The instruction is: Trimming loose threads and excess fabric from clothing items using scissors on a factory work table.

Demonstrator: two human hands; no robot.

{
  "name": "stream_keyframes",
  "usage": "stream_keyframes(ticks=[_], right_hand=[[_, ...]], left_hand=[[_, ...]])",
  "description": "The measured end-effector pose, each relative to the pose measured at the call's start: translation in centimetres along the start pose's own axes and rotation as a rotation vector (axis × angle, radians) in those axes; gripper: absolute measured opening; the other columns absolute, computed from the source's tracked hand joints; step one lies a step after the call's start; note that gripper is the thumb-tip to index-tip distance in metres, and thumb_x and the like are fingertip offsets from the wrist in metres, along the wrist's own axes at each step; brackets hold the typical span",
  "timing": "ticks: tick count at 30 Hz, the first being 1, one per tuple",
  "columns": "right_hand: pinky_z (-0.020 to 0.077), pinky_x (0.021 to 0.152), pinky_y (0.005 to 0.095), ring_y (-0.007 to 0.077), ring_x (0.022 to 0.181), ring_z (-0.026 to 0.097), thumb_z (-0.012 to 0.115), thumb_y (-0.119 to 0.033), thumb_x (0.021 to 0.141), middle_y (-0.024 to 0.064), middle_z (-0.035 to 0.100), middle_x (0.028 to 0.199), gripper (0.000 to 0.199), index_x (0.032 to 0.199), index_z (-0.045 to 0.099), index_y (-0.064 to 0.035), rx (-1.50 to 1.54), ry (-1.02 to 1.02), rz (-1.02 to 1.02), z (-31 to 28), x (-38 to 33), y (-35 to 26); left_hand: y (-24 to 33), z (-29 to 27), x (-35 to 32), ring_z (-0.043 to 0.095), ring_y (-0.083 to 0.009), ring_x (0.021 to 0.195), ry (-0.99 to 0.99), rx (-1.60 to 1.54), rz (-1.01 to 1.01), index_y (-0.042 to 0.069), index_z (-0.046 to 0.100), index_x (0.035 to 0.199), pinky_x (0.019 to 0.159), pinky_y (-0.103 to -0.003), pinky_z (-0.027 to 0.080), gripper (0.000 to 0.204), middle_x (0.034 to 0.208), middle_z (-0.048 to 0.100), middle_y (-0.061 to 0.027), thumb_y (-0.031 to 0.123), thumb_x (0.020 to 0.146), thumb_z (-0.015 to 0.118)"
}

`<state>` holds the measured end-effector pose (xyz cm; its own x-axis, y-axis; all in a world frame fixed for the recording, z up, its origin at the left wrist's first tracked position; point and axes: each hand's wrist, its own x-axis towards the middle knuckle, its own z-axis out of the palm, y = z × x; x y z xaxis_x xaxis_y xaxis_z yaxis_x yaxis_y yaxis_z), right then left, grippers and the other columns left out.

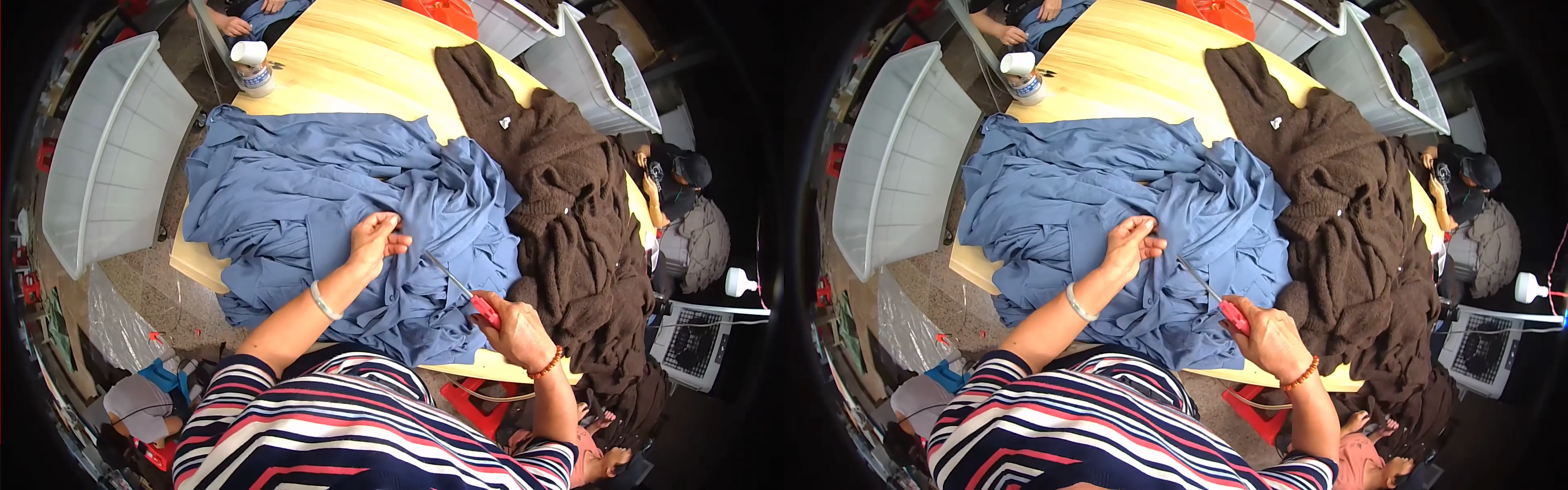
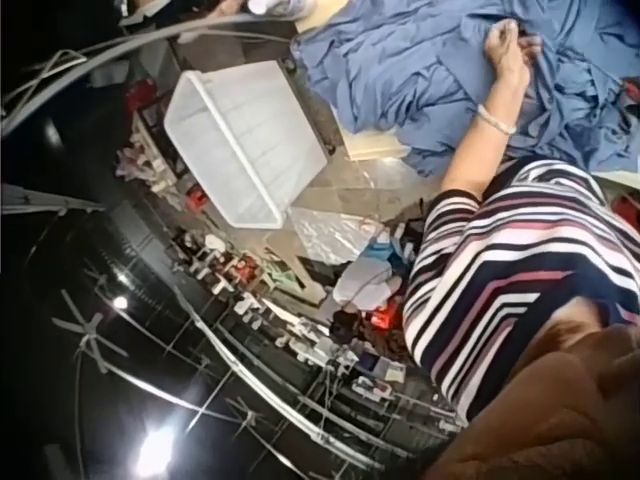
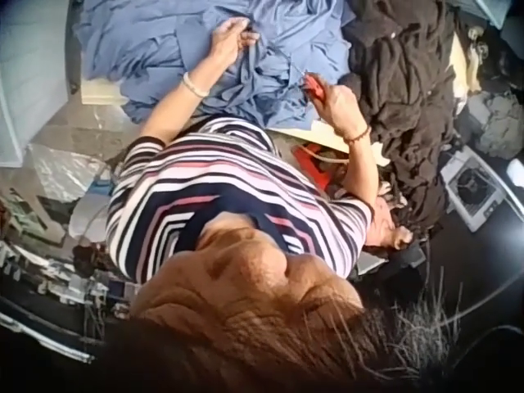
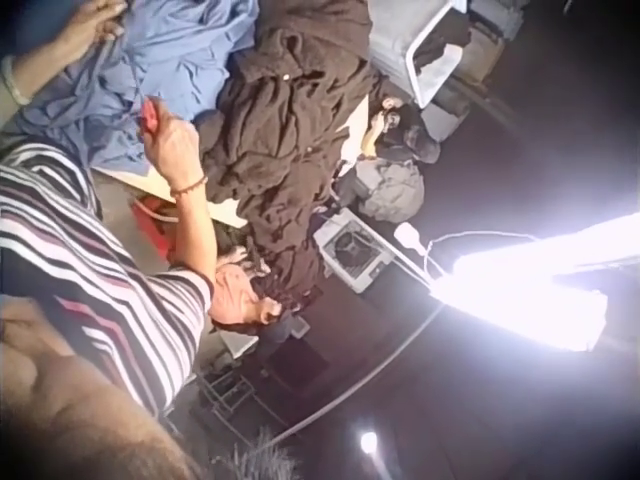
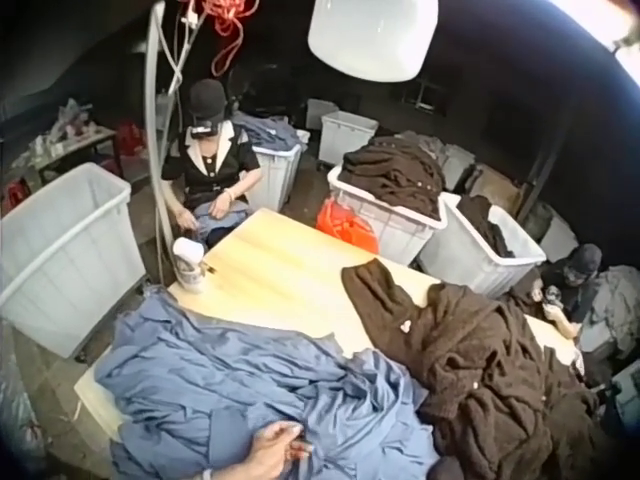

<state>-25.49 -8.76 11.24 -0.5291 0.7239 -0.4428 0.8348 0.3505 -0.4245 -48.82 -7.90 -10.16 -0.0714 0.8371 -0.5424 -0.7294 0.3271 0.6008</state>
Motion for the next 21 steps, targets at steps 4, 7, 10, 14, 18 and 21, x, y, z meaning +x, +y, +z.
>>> stream_keyframes(ticks=[4, 7, 10, 14, 18, 21], right_hand=[[0.0505, 0.063, 0.0450, 0.0401, 0.070, 0.063, 0.068, -0.021, 0.085, 0.0224, 0.063, 0.072, 0.035, 0.117, 0.059, -0.0071, -0.044, 0.008, 0.020, -1.2, 0.8, -0.1], [0.0501, 0.064, 0.0440, 0.0414, 0.073, 0.063, 0.068, -0.018, 0.085, 0.0237, 0.062, 0.074, 0.035, 0.117, 0.059, -0.0053, -0.036, 0.007, 0.008, -1.6, 2.0, -0.7], [0.0508, 0.065, 0.0428, 0.0406, 0.075, 0.064, 0.068, -0.016, 0.084, 0.0238, 0.063, 0.077, 0.036, 0.117, 0.059, -0.0054, -0.004, -0.015, -0.049, -1.2, 3.0, -1.3], [0.0522, 0.066, 0.0454, 0.0391, 0.074, 0.065, 0.066, -0.025, 0.087, 0.0220, 0.065, 0.078, 0.038, 0.120, 0.057, -0.0092, -0.022, -0.011, -0.061, -0.4, 3.3, -1.1], [0.0515, 0.066, 0.0430, 0.0407, 0.076, 0.064, 0.067, -0.016, 0.085, 0.0247, 0.063, 0.079, 0.036, 0.117, 0.059, -0.0036, 0.051, 0.047, -0.055, -0.5, 3.3, -0.9], [0.0513, 0.066, 0.0426, 0.0408, 0.075, 0.064, 0.068, -0.017, 0.085, 0.0248, 0.063, 0.078, 0.037, 0.118, 0.058, -0.0038, 0.081, 0.085, -0.026, -0.7, 3.1, -0.5]], left_hand=[[0.3, -0.1, -1.0, 0.070, -0.0258, 0.069, 0.026, -0.040, -0.057, 0.003, 0.054, 0.100, 0.058, -0.034, 0.059, 0.045, 0.090, 0.063, -0.0108, 0.046, 0.091, 0.062], [3.4, 1.2, -0.1, 0.070, -0.0269, 0.067, 0.143, 0.006, -0.289, 0.002, 0.050, 0.103, 0.054, -0.035, 0.057, 0.068, 0.085, 0.063, -0.0130, 0.067, 0.082, 0.060], [3.7, -0.3, 2.0, 0.067, -0.0249, 0.058, 0.168, -0.035, -0.424, 0.001, 0.052, 0.102, 0.046, -0.034, 0.054, 0.077, 0.076, 0.062, -0.0131, 0.075, 0.079, 0.056], [1.9, 0.5, 1.1, 0.055, -0.0165, 0.042, 0.158, 0.110, -0.228, 0.004, 0.061, 0.092, 0.036, -0.031, 0.045, 0.049, 0.069, 0.060, -0.0078, 0.052, 0.088, 0.063], [1.3, 4.2, -5.1, 0.053, -0.0109, 0.039, -0.287, 0.618, 0.031, 0.001, 0.058, 0.082, 0.034, -0.026, 0.039, 0.033, 0.061, 0.061, -0.0059, 0.030, 0.086, 0.072], [-0.9, 5.0, -6.7, 0.059, -0.0141, 0.043, -0.465, 0.520, -0.095, -0.006, 0.052, 0.110, 0.039, -0.027, 0.044, 0.046, 0.062, 0.064, -0.0099, 0.027, 0.085, 0.073]])
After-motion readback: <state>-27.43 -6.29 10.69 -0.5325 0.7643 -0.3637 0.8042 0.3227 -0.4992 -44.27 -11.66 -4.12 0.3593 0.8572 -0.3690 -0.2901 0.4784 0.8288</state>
